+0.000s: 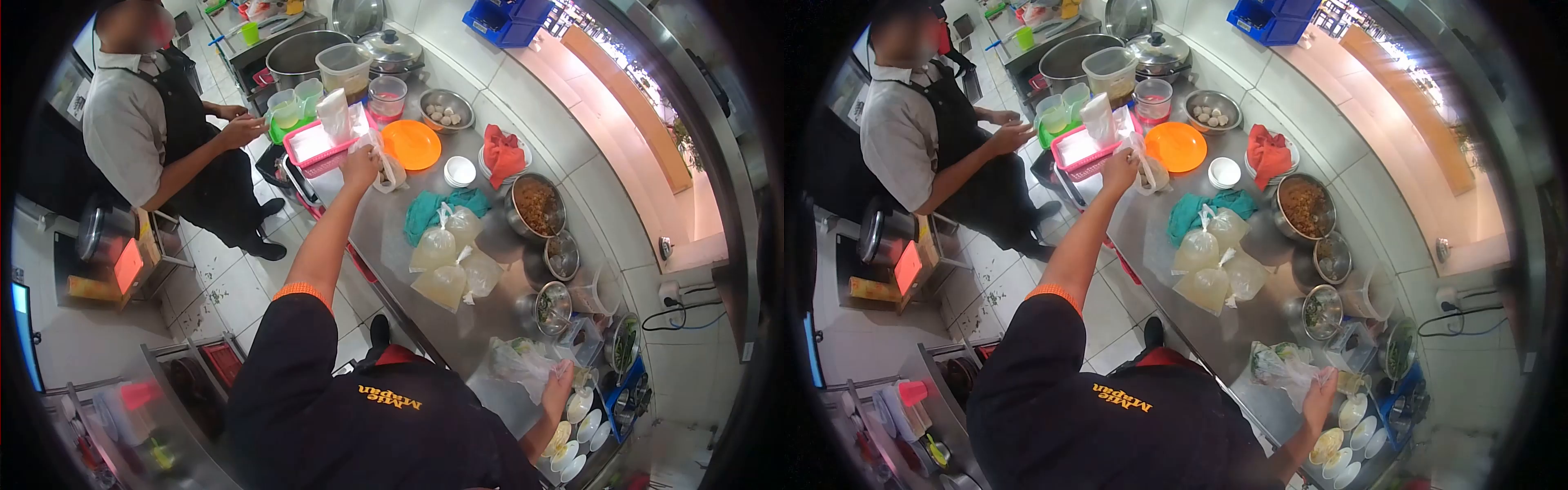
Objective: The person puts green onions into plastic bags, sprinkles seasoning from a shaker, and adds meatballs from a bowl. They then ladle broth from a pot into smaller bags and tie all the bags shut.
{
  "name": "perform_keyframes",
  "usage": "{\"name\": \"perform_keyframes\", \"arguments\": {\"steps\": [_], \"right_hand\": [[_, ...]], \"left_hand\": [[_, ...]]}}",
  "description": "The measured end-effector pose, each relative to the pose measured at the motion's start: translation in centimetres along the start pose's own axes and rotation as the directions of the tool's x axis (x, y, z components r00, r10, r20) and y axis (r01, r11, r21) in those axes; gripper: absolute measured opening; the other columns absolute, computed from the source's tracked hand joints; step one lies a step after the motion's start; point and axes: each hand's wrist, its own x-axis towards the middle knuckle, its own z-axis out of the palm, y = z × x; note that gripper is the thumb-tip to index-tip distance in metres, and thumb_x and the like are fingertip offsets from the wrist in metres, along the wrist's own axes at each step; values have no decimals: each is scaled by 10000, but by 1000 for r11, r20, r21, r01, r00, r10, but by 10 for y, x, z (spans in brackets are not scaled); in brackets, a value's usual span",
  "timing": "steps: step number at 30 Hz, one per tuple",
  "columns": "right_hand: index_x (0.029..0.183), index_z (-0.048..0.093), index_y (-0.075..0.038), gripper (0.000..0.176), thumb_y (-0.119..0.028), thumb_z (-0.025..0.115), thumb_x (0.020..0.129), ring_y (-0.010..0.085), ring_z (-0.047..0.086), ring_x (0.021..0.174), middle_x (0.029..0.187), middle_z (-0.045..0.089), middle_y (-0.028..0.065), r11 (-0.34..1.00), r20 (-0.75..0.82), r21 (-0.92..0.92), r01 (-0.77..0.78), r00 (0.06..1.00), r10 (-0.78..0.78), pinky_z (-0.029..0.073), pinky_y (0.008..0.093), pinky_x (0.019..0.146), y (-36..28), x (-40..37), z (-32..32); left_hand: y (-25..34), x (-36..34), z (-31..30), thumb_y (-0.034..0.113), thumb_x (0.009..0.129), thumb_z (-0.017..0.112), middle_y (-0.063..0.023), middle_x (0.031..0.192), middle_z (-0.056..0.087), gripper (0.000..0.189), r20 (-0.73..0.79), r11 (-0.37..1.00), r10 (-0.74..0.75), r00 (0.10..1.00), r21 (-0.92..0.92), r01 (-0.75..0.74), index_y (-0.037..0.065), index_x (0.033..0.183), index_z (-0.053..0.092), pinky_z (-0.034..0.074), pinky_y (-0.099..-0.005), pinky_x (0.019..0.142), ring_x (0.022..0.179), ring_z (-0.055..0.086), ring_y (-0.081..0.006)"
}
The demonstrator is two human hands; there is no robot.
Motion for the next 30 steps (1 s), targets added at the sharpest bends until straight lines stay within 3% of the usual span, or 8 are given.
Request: {"name": "perform_keyframes", "arguments": {"steps": [8, 12, 15, 20, 23, 24, 27, 30], "right_hand": [[994, 457, 3, 135, -51, 495, 877, 203, 480, 880, 906, 490, 102, 989, -76, -138, -58, 996, 48, 394, 309, 845, 20, -11, -11], [927, 436, -17, 79, -47, 490, 877, 191, 469, 855, 869, 460, 95, 994, 26, -104, -42, 999, 45, 396, 302, 818, 53, -8, -9], [896, 429, -40, 67, -45, 493, 879, 159, 443, 820, 844, 437, 66, 997, 94, -72, 13, 996, -6, 388, 279, 784, 56, -3, -1], [869, 424, -79, 85, -44, 498, 891, 83, 371, 772, 819, 392, -11, 962, 379, 218, -166, 923, 74, 348, 227, 718, -8, 15, 4], [863, 417, -91, 99, -45, 494, 904, 62, 349, 771, 817, 368, -35, 917, 433, 397, -32, 888, -156, 329, 212, 705, -25, 42, 10], [862, 414, -92, 101, -47, 491, 909, 62, 349, 774, 817, 363, -37, 910, 449, 415, 3, 869, -208, 330, 214, 706, -32, 52, 11], [864, 410, -91, 103, -55, 487, 922, 64, 348, 779, 817, 359, -39, 861, 513, 509, 16, 798, -318, 328, 214, 711, -46, 73, 35], [867, 411, -88, 100, -58, 486, 926, 67, 348, 780, 813, 359, -36, 846, 543, 533, 18, 759, -358, 328, 215, 712, -61, 75, 67]], "left_hand": [[-13, -44, -8, 268, 682, 793, -195, 1199, 573, 792, -42, 983, 83, 996, -162, -89, 93, 1344, 396, 390, -463, 958, 1126, 544, -351], [-27, -118, -16, 255, 695, 799, -216, 1225, 527, 823, -59, 976, -93, 994, -201, 79, 44, 1353, 354, 419, -433, 934, 1117, 531, -363], [-53, -209, -20, 218, 755, 753, -216, 1188, 536, 731, -221, 932, 32, 975, -345, -109, 5, 1336, 364, 425, -411, 923, 1083, 541, -365], [-155, -455, -25, 221, 822, 650, -235, 1254, 514, 677, 92, 979, -202, 975, 19, 201, 12, 1382, 331, 390, -479, 967, 1177, 487, -371], [-189, -591, -71, 291, 782, 703, -277, 1102, 594, 826, 550, 667, -733, 400, 466, 582, 7, 1405, 240, 480, -453, 871, 1042, 573, -414], [-216, -652, -75, 316, 781, 708, -252, 1032, 634, 708, 450, 637, -762, 465, 393, 663, 19, 1343, 396, 484, -430, 860, 1030, 596, -368], [-216, -733, -128, 313, 789, 700, -239, 1022, 641, 642, 483, 441, -854, 196, 469, 765, 29, 1299, 434, 484, -422, 855, 1019, 602, -359], [-202, -763, -148, 311, 796, 692, -226, 1012, 648, 576, 514, 358, -854, 86, 460, 812, 38, 1254, 473, 484, -415, 851, 1008, 608, -350]]}}
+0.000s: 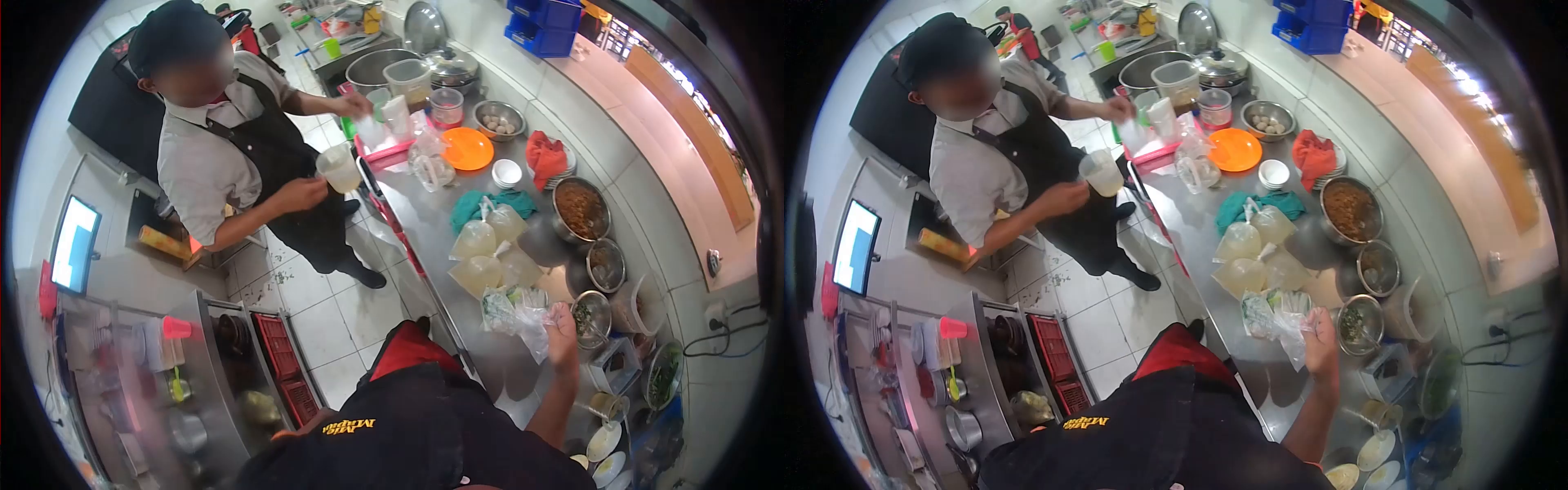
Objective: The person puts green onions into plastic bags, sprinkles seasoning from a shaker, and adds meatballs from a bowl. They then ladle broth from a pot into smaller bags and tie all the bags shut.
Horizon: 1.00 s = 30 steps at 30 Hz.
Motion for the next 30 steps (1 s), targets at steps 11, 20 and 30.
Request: {"name": "perform_keyframes", "arguments": {"steps": [11, 20, 30], "right_hand": [[857, 423, -86, 81, -44, 492, 871, 87, 378, 790, 816, 391, -16, 982, -176, -133, -134, 978, 110, 343, 231, 732, 15, -12, 51], [856, 417, -75, 84, -42, 494, 859, 108, 393, 800, 830, 403, 0, 927, -520, -300, -226, 853, 40, 354, 241, 769, 7, -52, 114], [874, 432, -64, 62, -50, 491, 863, 114, 418, 784, 822, 418, 4, 924, -845, -214, -317, 535, -12, 376, 253, 734, 26, -109, 128]], "left_hand": [[83, 105, -26, 303, 823, 662, -179, 974, 673, 356, 2, 928, 371, 929, -34, -371, 72, 1090, 614, 485, -388, 835, 966, 630, -317], [121, 167, -182, 189, 838, 622, -78, 852, 664, 227, -258, 805, 248, 934, -481, -346, 61, 1025, 620, 481, -310, 714, 794, 611, -160], [117, 180, -211, 226, 908, 475, -94, 1169, 575, 356, 14, 903, 94, 995, -422, -79, 48, 1215, 509, 512, -427, 713, 1020, 599, -225]]}}
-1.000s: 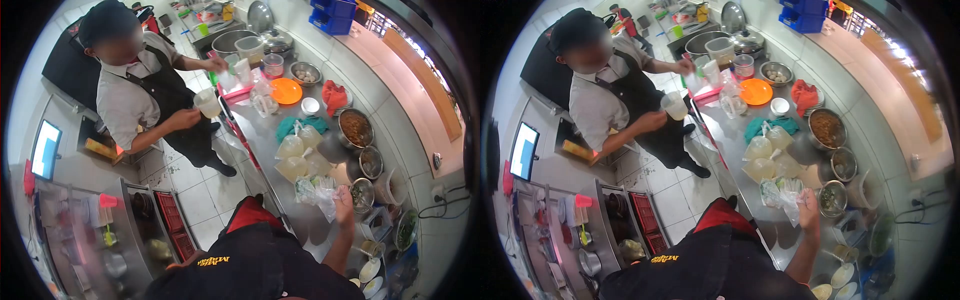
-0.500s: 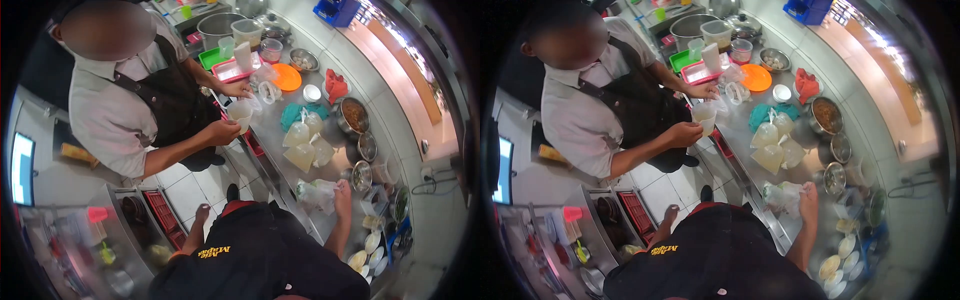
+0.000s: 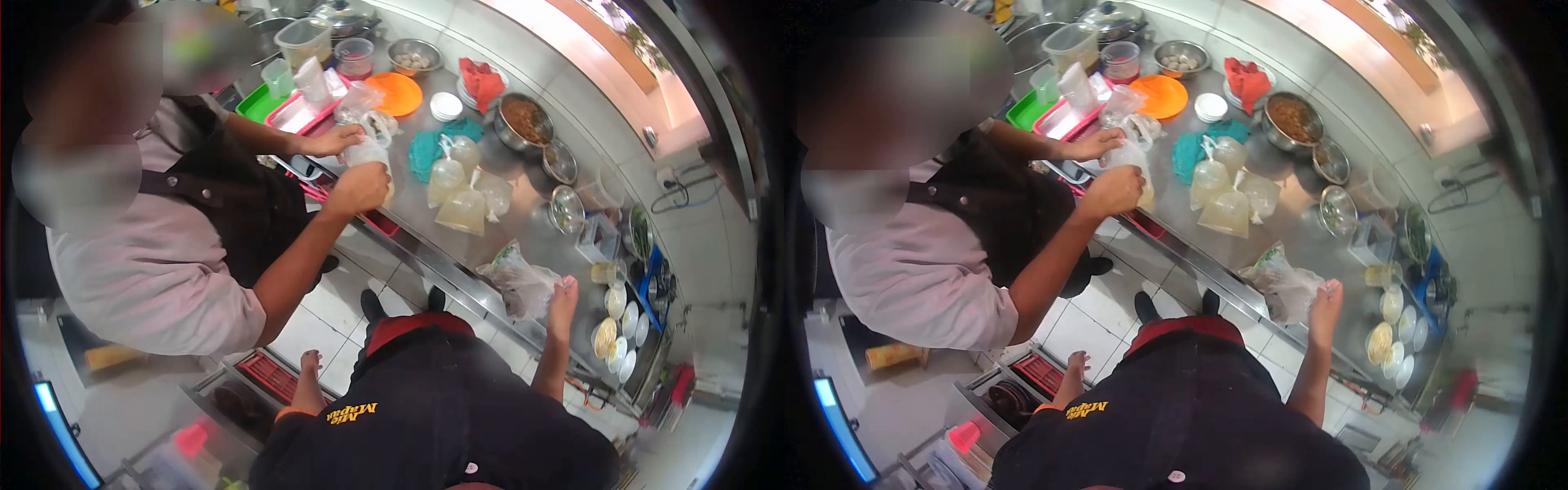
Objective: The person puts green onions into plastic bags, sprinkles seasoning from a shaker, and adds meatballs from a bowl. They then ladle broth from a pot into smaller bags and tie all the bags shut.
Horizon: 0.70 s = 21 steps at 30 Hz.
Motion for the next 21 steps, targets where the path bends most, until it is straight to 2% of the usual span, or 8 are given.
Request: {"name": "perform_keyframes", "arguments": {"steps": [4, 7, 11, 13, 15, 17, 19, 21], "right_hand": [[888, 453, -59, 52, -71, 494, 859, 129, 458, 802, 827, 446, 13, 984, 22, 12, -176, 984, 176, 392, 269, 750, 14, 12, -17], [915, 476, -68, 62, -81, 497, 857, 118, 466, 772, 834, 465, 10, 996, -47, -90, -2, 999, -2, 399, 260, 698, 70, 43, -23], [966, 490, -73, 93, -86, 496, 874, 87, 447, 715, 847, 488, 12, 997, 18, 38, -64, 998, 64, 383, 246, 609, 89, 81, -30], [993, 497, -69, 110, -93, 496, 885, 73, 443, 682, 862, 503, 16, 978, 91, 164, -126, 989, 113, 377, 236, 567, 60, 92, -23], [1013, 500, -64, 121, -100, 496, 897, 65, 435, 658, 830, 503, 14, 967, 86, 251, -39, 996, 18, 372, 233, 544, 74, 117, -4], [1063, 502, -58, 163, -100, 504, 906, 62, 449, 658, 829, 513, 10, 962, 136, 272, -37, 991, -1, 383, 227, 560, 76, 132, 3], [1145, 502, -52, 238, -92, 520, 911, 65, 483, 682, 858, 533, 6, 967, 242, 230, -108, 969, 51, 408, 218, 614, 62, 143, 2], [1163, 505, -47, 264, -69, 537, 901, 70, 488, 680, 854, 530, 8, 959, 291, 272, -76, 957, -7, 418, 221, 621, 78, 158, 4]], "left_hand": [[19, 2, 38, 275, 921, 438, -81, 1179, 587, 376, 69, 996, 88, 994, 7, -89, 92, 1244, 504, 489, -368, 658, 971, 614, -245], [36, -12, 68, 300, 918, 426, -75, 1167, 605, 387, 80, 992, 119, 990, 28, -122, 125, 1254, 505, 447, -316, 593, 897, 626, -256], [25, -21, 106, 297, 929, 407, -97, 1134, 621, 390, 77, 974, 222, 972, -53, -218, 104, 1252, 509, 487, -320, 628, 939, 618, -245], [-9, 6, 115, 189, 921, 485, -94, 1128, 601, 339, 221, 871, 360, 907, 269, -411, 35, 1223, 508, 532, -399, 752, 1089, 582, -214], [-5, -42, 137, 223, 929, 480, -102, 1157, 593, 377, 163, 989, 138, 977, -66, -129, 24, 1249, 501, 532, -430, 755, 1090, 580, -225], [-24, -51, 156, 239, 950, 409, -113, 1217, 567, 406, 144, 995, 98, 985, -43, -93, 6, 1273, 487, 535, -437, 741, 1113, 571, -236], [-37, -58, 167, 253, 933, 447, -112, 1185, 590, 388, 247, 823, 307, 919, 416, -387, 14, 1229, 520, 533, -422, 749, 1093, 584, -242], [-50, -64, 175, 268, 915, 486, -110, 1152, 613, 372, 428, 380, 403, 809, 726, -574, 21, 1185, 553, 530, -406, 758, 1073, 596, -248]]}}
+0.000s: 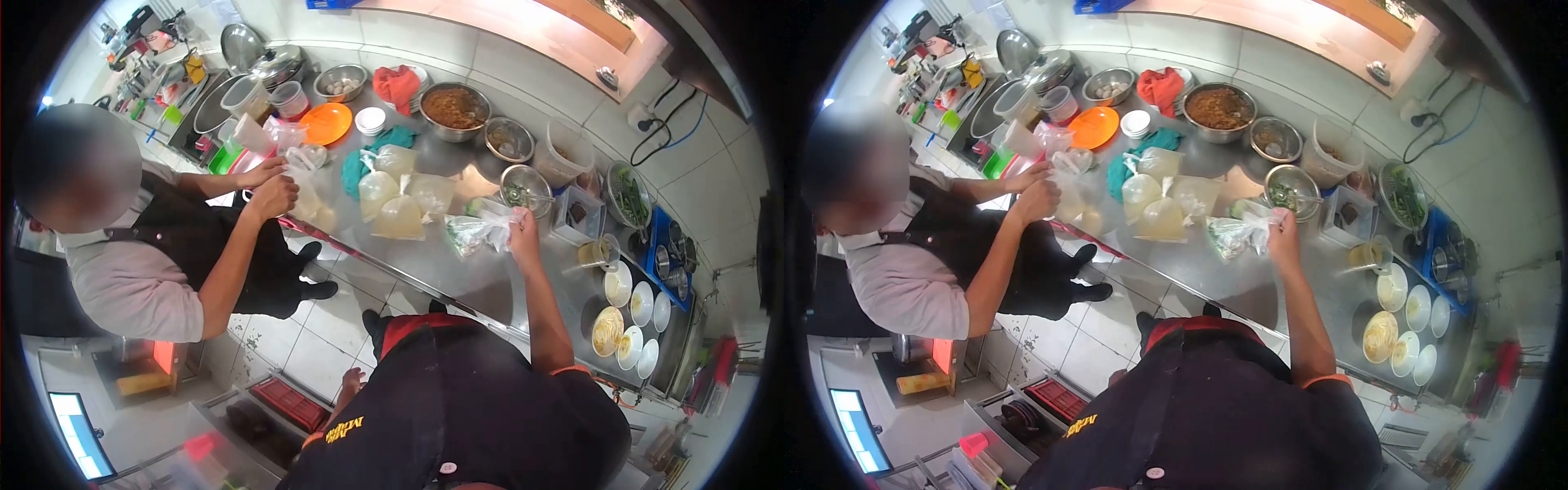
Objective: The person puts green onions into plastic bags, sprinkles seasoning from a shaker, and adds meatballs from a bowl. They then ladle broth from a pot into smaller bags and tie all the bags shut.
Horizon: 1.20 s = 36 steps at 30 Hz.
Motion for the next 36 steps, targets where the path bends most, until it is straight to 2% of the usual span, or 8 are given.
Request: {"name": "perform_keyframes", "arguments": {"steps": [10, 13, 20, 22, 26, 30, 34, 36], "right_hand": [[1068, 569, -12, 235, -112, 634, 866, 149, 567, 762, 842, 600, 49, 955, -78, -94, 282, 954, -289, 449, 281, 669, -8, -23, -54], [952, 582, -4, 159, -145, 602, 882, 120, 540, 761, 898, 591, 49, 997, -162, -41, 73, 984, -78, 421, 266, 653, 37, -40, -84], [912, 586, -71, 117, -176, 552, 873, 377, 479, 1031, 1104, 522, 166, 645, 139, -646, 408, 894, -427, 342, 511, 909, 113, -106, -98], [911, 580, -73, 119, -178, 564, 857, 379, 456, 1078, 1140, 501, 155, 647, 59, -667, 369, 892, -449, 328, 511, 939, 118, -112, -94], [861, 573, -53, 128, -176, 578, 823, 373, 435, 1106, 1159, 479, 156, 663, 34, -652, 368, 888, -459, 311, 515, 965, 125, -110, -97], [829, 601, -77, 123, -198, 618, 848, 368, 448, 1118, 1164, 503, 118, 664, 42, -666, 341, 906, -422, 353, 486, 930, 121, -111, -102], [845, 601, -67, 141, -199, 648, 830, 327, 515, 1016, 1076, 543, 102, 708, 49, -609, 357, 908, -416, 407, 441, 877, 110, -111, -108], [849, 597, -59, 143, -191, 650, 838, 273, 564, 933, 1005, 571, 91, 822, 57, -477, 311, 944, -325, 440, 405, 836, 113, -112, -110]], "left_hand": [[6, -51, 78, 312, 881, 508, -191, 901, 616, 289, 12, 998, 6, 1000, -59, -6, 39, 903, 600, 476, -451, 730, 889, 591, -377], [0, -54, 76, 301, 880, 522, -201, 871, 604, 275, 7, 1000, 2, 1000, -18, -2, 33, 856, 579, 464, -467, 719, 866, 576, -399], [2, -27, 49, 276, 880, 555, -225, 801, 577, 289, -75, 970, 95, 993, 230, -75, 20, 748, 532, 436, -503, 694, 812, 543, -453], [8, -23, 20, 223, 894, 536, -183, 888, 625, 188, 29, 979, 191, 981, 62, -193, 42, 872, 581, 451, -494, 687, 853, 599, -383], [49, -25, -12, 196, 887, 550, -51, 1102, 629, 305, 104, 911, -255, 961, -307, 275, 130, 1185, 544, 452, -470, 771, 1061, 587, -203], [24, -7, -21, 251, 878, 577, -92, 985, 652, 246, -52, 892, -164, 985, -434, 125, 71, 1042, 609, 467, -397, 793, 981, 619, -204], [34, 17, -33, 287, 838, 633, -124, 853, 649, 279, 89, 975, -31, 996, 221, 10, 28, 944, 639, 472, -337, 810, 902, 636, -227], [32, 14, -35, 272, 819, 646, -110, 897, 644, 263, 7, 997, -18, 1000, 75, 17, 49, 957, 648, 477, -333, 807, 894, 634, -227]]}}
